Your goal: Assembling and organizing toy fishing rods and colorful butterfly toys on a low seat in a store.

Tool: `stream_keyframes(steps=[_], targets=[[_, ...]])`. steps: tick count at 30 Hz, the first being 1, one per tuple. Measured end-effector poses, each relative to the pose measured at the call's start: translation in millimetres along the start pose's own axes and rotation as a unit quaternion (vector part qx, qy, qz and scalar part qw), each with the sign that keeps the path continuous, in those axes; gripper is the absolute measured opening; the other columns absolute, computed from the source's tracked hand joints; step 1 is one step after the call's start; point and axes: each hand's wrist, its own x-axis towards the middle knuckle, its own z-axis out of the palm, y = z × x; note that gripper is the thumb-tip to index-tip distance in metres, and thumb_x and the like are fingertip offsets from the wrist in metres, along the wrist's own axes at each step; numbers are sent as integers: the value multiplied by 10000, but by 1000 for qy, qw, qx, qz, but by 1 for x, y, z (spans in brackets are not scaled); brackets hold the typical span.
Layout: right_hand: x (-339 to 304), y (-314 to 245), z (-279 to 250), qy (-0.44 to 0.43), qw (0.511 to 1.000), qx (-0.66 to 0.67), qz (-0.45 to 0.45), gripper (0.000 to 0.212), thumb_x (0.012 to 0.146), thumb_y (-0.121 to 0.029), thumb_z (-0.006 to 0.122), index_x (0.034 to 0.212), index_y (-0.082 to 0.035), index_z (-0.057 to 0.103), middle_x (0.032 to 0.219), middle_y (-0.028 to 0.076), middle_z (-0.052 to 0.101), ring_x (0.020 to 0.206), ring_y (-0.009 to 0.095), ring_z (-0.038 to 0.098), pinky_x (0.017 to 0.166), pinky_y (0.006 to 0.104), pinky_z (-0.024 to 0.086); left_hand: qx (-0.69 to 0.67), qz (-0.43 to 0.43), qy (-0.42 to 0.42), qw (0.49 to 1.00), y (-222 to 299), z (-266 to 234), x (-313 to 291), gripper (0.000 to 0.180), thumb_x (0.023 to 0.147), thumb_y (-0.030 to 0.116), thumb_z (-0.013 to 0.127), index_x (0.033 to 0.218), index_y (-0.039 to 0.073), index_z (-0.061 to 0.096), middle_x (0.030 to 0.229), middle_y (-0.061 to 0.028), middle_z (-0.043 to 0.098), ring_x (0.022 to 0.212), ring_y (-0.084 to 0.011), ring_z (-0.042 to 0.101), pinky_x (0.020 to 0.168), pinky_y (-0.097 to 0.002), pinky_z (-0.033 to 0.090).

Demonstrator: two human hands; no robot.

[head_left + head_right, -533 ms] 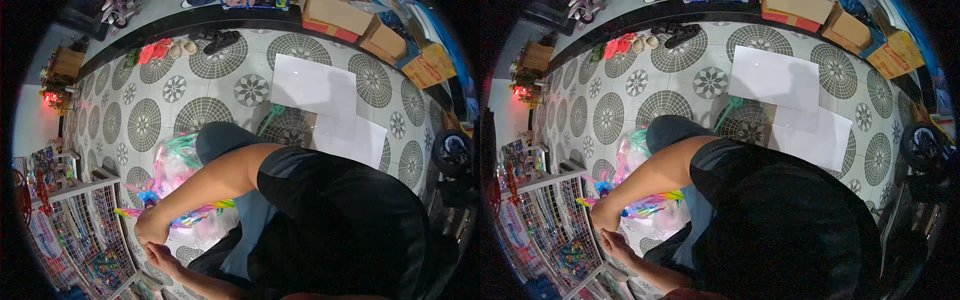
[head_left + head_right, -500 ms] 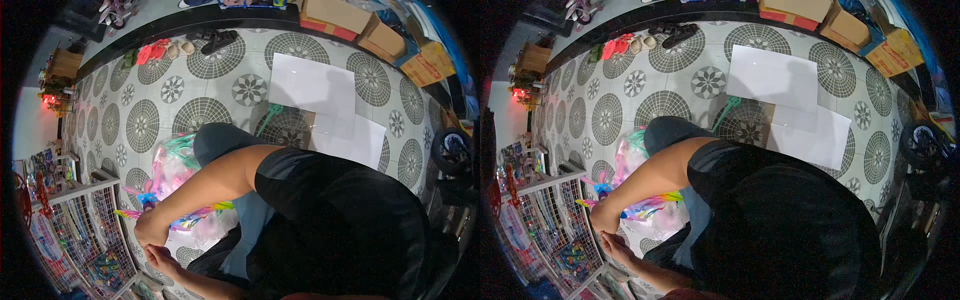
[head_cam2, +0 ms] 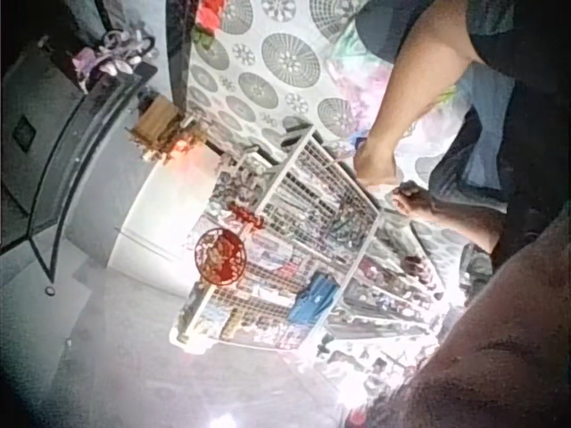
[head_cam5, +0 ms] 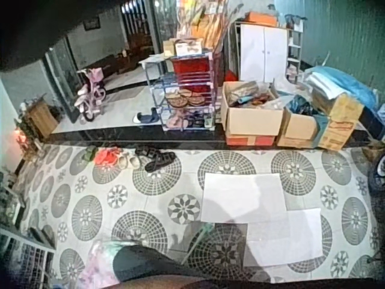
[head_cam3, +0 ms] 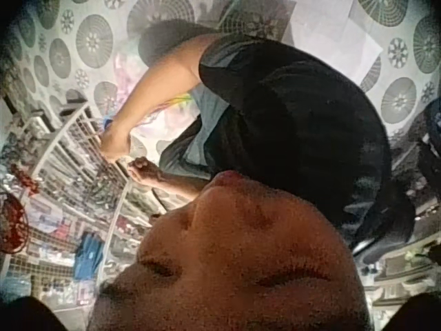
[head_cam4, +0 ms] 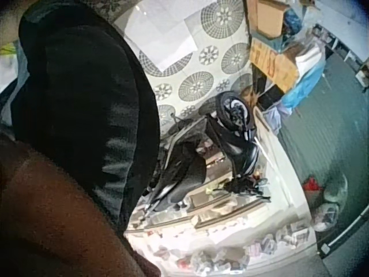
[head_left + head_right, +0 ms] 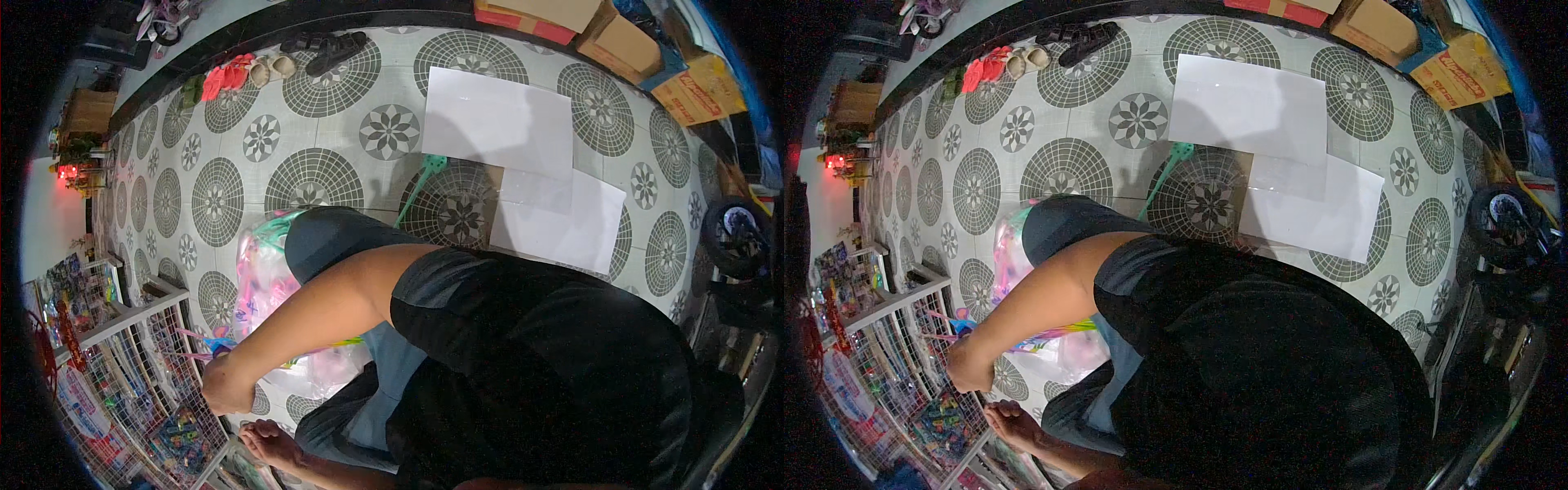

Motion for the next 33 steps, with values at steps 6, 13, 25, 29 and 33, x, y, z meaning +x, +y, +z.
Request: stream_keyframes(steps=[6,13,25,29,33], targets=[[-19,52,-48,77,992,97,-11,401,817,-416,609,966,-44,596,869,193,650,855,369,635,739,478,499,-94,41,4,995,-1,-4,28,200,947,175,556,796,65,488,646,-3,389,590,-104,342,568,-265,307],[-317,230,-7,114,869,68,477,200,826,-212,540,861,-69,676,715,156,636,646,255,615,571,430,483,-146,20,-23,989,-13,-10,35,277,943,201,569,711,85,473,626,27,327,593,-115,317,602,-278,300],[-464,149,216,-132,878,-13,461,213,767,-228,620,893,-57,641,876,149,642,881,328,623,732,470,478,-181,-1,46,982,-19,-30,44,160,945,230,562,872,87,550,685,16,413,632,-111,371,640,-272,351],[-479,202,162,165,720,132,661,270,912,-286,533,969,-30,601,852,194,628,810,392,607,669,490,456,-220,-9,24,975,-36,-26,57,162,963,212,528,885,70,536,740,9,467,664,-112,413,668,-278,379],[-337,190,10,175,825,-12,537,305,936,-319,505,1000,-27,562,785,228,605,764,432,588,653,495,448,-171,30,62,983,-19,-43,41,124,950,179,548,932,56,549,817,-37,555,762,-143,521,700,-286,443]])
